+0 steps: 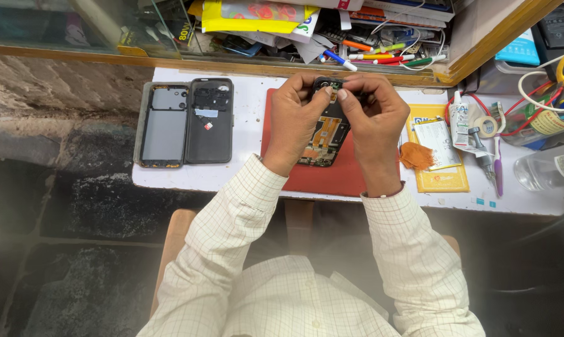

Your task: The person disassembles a smartphone, removes the old battery, cleans the interior, installs a new battery, and reassembles the device using a screwdriver and cleaning cloth.

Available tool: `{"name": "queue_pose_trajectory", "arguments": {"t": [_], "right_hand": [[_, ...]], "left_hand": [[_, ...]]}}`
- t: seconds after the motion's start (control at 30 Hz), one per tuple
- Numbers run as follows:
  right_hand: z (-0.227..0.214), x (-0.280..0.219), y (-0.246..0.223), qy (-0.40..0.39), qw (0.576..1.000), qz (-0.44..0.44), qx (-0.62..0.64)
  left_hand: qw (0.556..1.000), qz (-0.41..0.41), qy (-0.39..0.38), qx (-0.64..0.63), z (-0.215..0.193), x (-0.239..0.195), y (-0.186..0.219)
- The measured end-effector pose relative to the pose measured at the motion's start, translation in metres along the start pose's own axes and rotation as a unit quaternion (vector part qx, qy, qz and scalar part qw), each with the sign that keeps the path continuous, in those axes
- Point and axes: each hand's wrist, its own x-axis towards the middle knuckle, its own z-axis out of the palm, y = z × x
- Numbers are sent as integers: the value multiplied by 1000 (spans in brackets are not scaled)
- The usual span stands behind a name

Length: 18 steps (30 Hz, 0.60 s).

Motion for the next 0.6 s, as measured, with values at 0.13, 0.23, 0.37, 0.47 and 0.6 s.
{"name": "queue_pose_trajectory", "arguments": {"t": [0.13,0.23,0.37,0.47,0.6], "right_hand": [[10,5,-3,51,997,55,34],[13,7,-4,53,996,63,43],[9,11,-3,36,995,70,60],[3,18,-2,20,992,83,91],[-5,23,-4,-16,992,84,88]], "left_hand": [[1000,7,-3,14,-1,0,1],[1000,2,-2,20,-1,0,2],[1000,-1,-20,-1,-5,1,1],[1000,-12,-26,1,-7,1,0],[999,-12,-40,9,-8,2,0]]}}
